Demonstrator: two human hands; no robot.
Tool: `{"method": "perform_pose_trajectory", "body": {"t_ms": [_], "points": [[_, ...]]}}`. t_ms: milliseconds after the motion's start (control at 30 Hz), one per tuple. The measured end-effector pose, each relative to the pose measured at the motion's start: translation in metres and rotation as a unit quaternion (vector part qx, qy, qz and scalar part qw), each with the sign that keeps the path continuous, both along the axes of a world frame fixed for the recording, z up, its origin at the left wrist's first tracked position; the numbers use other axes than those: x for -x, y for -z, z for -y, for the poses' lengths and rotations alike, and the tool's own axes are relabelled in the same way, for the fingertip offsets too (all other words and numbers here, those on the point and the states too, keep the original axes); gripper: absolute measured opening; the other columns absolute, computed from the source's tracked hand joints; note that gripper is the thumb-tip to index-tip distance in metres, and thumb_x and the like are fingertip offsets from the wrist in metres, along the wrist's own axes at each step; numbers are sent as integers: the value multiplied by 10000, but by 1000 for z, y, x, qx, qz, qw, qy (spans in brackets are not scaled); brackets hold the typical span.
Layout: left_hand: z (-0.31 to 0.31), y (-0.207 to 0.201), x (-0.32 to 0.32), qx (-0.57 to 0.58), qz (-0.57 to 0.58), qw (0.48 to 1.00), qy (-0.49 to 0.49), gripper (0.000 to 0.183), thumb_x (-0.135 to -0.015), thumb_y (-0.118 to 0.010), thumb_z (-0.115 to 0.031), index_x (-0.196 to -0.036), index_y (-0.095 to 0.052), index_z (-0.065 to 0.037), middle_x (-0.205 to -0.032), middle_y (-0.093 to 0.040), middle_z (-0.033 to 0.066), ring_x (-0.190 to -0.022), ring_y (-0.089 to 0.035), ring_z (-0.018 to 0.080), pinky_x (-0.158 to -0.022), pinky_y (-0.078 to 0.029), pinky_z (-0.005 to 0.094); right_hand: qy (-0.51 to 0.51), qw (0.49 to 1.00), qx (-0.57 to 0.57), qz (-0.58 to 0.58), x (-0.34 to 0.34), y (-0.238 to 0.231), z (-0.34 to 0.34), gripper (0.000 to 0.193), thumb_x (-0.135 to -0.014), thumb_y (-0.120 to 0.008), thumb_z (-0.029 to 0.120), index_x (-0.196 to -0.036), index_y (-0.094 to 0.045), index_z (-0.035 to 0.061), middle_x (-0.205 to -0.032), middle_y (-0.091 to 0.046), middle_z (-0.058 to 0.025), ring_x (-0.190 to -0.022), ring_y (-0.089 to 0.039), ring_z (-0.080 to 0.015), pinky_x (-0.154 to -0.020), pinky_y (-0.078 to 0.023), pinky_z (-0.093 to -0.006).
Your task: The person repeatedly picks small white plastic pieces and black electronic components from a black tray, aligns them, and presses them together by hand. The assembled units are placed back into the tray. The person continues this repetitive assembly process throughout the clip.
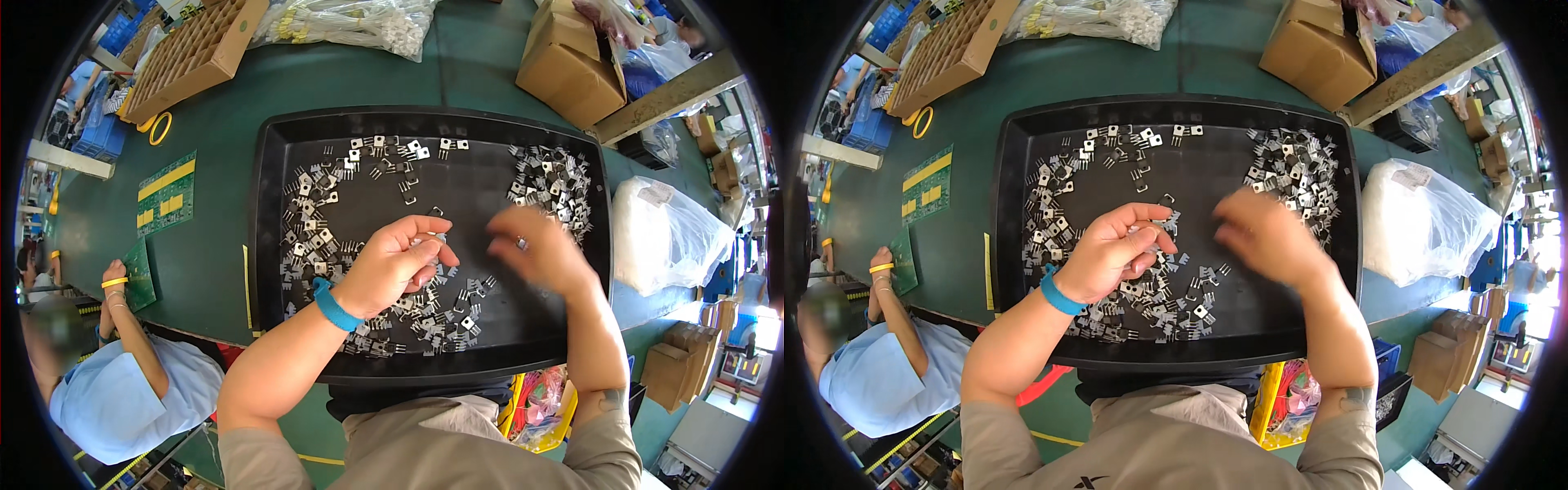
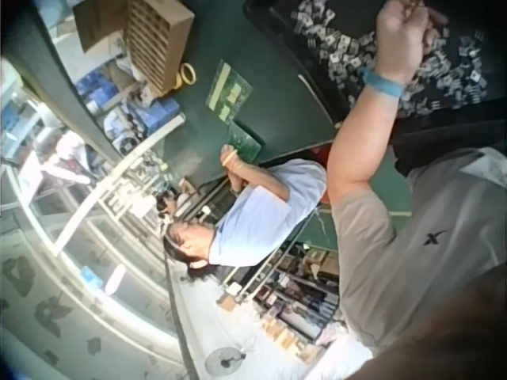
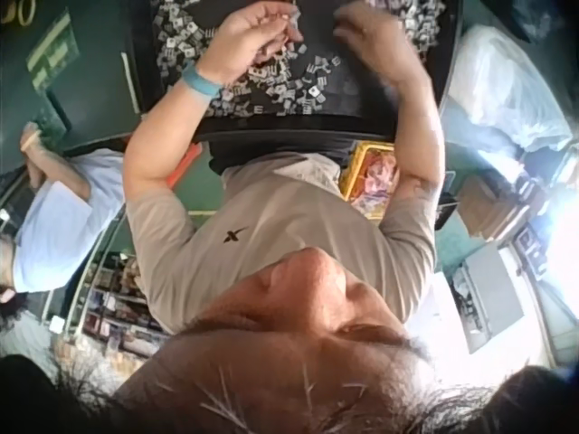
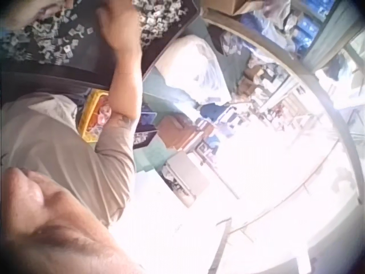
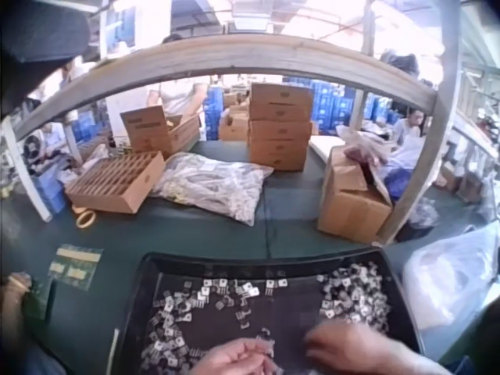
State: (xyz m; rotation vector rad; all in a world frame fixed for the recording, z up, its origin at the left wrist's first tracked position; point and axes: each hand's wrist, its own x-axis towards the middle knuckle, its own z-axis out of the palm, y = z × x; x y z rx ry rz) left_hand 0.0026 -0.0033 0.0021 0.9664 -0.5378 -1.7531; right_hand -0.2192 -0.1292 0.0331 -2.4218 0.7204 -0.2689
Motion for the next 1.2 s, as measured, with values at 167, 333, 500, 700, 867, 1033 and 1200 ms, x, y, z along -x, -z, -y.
{"method": "perform_pose_trajectory", "body": {"t_ms": [167, 333, 500, 700, 867, 1033, 1200], "points": [[-1, 5, -1, 20, 3, 1000, 8, 203, -987, -512, -132, -1174, -568, -74, -952, -650, 100, -616, -446, 53, -500, -313, 180, -232, 969, 33, -80, -17, 19, -41, 184, -744, -693, 136, -908, -632, 79, -912, -569, -70, -924, -573, -267, -778, -485, -385], [0, 7, -1, 27, -7, 1000, 12, 178, -987, -528, -151, -1134, -579, -65, -928, -655, 103, -614, -451, 49, -494, -309, 179, -256, 958, 59, -117, -16, 17, -54, 107, -793, -606, 130, -884, -632, 80, -918, -575, -53, -962, -567, -246, -812, -494, -367], [-1, 8, -2, -4, -19, 1000, -14, 163, -952, -592, -132, -1052, -651, -17, -854, -626, 55, -643, -473, 53, -509, -340, 178, -222, 961, -23, -165, -17, 9, -54, 113, -802, -570, 99, -905, -595, 61, -931, -569, -88, -916, -612, -267, -778, -513, -396], [0, 8, -3, -10, -54, 998, -20, 154, -953, -575, -95, -1065, -635, -9, -860, -636, 63, -634, -471, 58, -505, -338, 182, -224, 958, 42, -176, -16, 16, -59, 169, -771, -615, 83, -931, -563, 66, -927, -551, -101, -894, -618, -286, -726, -522, -401], [1, 10, -3, -10, -64, 998, -9, 130, -951, -580, -106, -1041, -624, -23, -853, -634, 60, -631, -464, 54, -501, -331, 181, -212, 958, 32, -189, -15, 14, -63, 180, -764, -620, 80, -929, -555, 55, -906, -555, -100, -817, -636, -288, -666, -529, -389], [1, 10, -4, -18, -55, 998, -1, 121, -951, -590, -147, -1014, -618, -48, -836, -620, 36, -641, -459, 45, -505, -324, 177, -115, 985, -128, -33, -15, 0, -43, 164, -758, -616, 28, -921, -627, 37, -896, -582, -120, -774, -640, -301, -661, -522, -382], [1, 6, -3, -25, -46, 999, -3, 116, -955, -574, -135, -1015, -615, -44, -836, -620, 34, -635, -449, 43, -506, -319, 177, -72, 992, -102, 37, -12, 10, -37, 193, -758, -633, 6, -944, -654, 53, -882, -584, -119, -753, -616, -332, -654, -507, -394]]}}
